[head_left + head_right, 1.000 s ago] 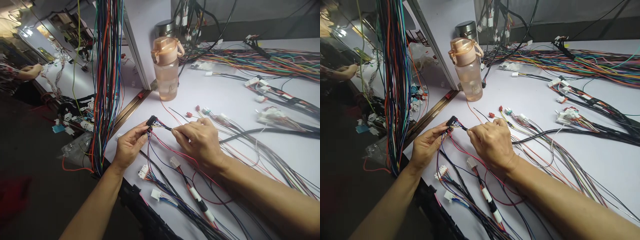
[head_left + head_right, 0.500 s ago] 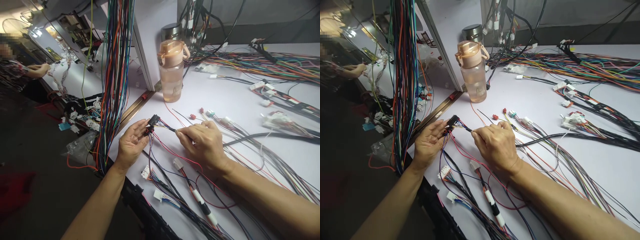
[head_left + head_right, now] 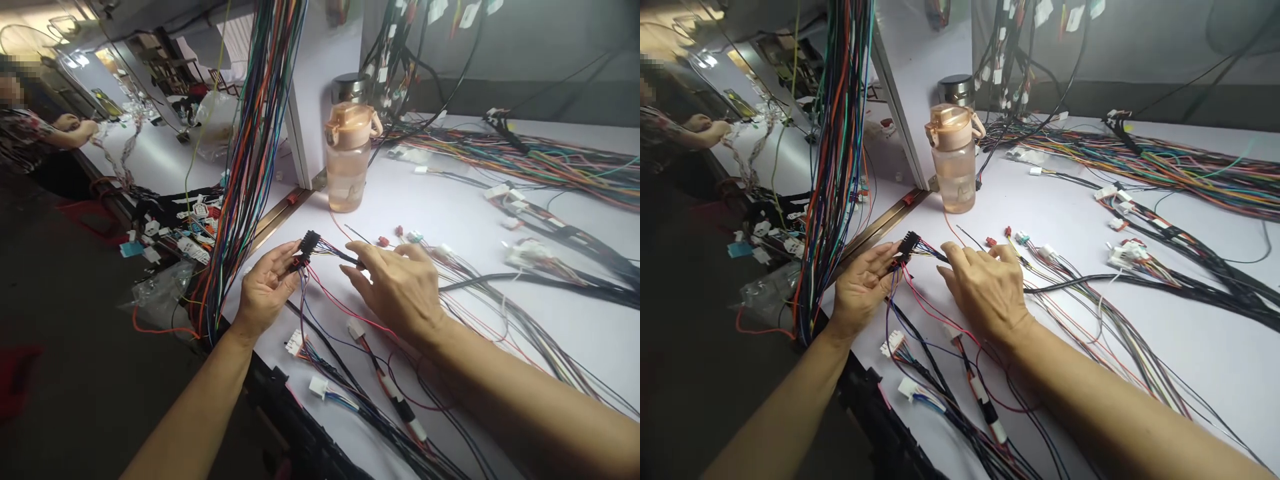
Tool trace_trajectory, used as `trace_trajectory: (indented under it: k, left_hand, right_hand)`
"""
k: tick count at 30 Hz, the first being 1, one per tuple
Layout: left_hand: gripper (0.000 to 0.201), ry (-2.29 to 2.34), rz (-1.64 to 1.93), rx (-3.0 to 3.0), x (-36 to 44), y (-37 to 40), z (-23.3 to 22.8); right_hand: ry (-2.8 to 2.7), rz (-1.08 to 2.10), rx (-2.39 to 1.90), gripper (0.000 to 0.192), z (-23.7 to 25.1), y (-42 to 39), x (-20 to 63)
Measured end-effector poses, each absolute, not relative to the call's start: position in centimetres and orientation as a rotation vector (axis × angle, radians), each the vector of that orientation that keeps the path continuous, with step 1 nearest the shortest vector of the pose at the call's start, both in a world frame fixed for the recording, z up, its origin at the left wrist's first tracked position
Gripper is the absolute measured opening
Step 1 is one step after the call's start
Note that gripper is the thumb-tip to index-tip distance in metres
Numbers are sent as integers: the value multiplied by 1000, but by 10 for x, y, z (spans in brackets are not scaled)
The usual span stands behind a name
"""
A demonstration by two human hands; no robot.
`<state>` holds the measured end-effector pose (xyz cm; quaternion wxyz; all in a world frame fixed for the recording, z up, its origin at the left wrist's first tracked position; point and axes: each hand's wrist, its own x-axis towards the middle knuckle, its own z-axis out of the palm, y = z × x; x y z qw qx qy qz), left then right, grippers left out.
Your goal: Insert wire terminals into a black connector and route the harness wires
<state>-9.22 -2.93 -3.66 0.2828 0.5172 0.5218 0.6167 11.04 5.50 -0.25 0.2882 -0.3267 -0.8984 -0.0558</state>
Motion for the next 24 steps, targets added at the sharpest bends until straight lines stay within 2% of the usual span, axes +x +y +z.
trace_trajectory:
  k: [4, 8, 11, 13, 16, 20, 24]
  left_hand:
    - [48, 1368, 1664, 1386, -93, -30, -37]
    - [49, 1345, 1681, 1391, -93, -29, -37]
    - [50, 1361, 1672, 1383, -93, -29, -37]
    - [50, 1363, 1669, 1376, -93, -29, -37]
    - [50, 1348, 1658, 1379, -93, -30, -39]
    - [52, 1317, 1641, 1369, -93, -30, -41]
    - [52, 1280, 1642, 1351, -91, -31, -38]
  right_hand:
    - [-2358, -189, -854, 17, -4, 57, 103]
    - [-2341, -217, -842, 26, -10, 59, 96]
    - [-2355, -121, -903, 28, -14, 59, 94]
    - [-2355, 51, -1015, 27, -14, 60, 93]
    - [-2347, 477, -1160, 28, -7, 64, 95]
    - [-2290, 1069, -1076, 36, 1, 74, 100]
    - [-2183, 1477, -976, 43, -1, 81, 104]
